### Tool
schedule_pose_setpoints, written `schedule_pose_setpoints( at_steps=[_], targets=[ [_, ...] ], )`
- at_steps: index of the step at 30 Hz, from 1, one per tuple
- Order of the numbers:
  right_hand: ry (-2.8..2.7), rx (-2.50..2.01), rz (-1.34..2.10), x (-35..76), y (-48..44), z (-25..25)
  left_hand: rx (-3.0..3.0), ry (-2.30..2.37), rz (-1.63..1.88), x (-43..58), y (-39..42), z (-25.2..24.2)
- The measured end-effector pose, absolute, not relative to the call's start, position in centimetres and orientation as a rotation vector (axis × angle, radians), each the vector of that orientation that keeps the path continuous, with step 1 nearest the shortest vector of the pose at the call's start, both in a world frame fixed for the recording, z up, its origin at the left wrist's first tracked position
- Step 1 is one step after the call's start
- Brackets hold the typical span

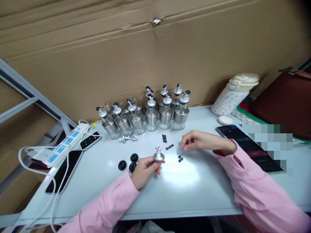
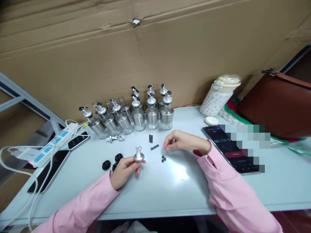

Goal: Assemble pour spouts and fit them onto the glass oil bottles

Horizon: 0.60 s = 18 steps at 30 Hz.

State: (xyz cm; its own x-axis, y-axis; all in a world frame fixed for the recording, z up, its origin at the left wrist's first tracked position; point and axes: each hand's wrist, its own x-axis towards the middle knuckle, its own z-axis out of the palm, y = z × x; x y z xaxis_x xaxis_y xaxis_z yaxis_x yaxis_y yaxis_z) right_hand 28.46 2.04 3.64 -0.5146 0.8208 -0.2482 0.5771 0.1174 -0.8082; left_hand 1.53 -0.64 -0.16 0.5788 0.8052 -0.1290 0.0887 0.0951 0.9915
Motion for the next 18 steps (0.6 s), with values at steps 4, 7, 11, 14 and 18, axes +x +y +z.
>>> schedule_pose_setpoints(
  at_steps=[4, 7, 11, 14, 18],
  targets=[
    [-2.159, -1.363, 1.427, 28.1, 2.0, 2.9, 1.401, 0.831, 0.639, 1.6, -0.7, -0.2],
    [-2.162, -1.359, 1.419, 27.3, 1.9, 2.6, 1.401, 0.839, 0.634, 1.6, -0.6, -0.1],
    [-2.171, -1.368, 1.412, 26.9, 1.8, 2.3, 1.397, 0.832, 0.639, 1.5, -0.6, -0.1],
    [-2.184, -1.376, 1.406, 26.9, 1.8, 2.0, 1.401, 0.821, 0.64, 1.4, -0.6, -0.2],
    [-2.175, -1.368, 1.407, 26.7, 1.8, 1.9, 1.407, 0.818, 0.643, 1.4, -0.6, -0.4]
  ],
)
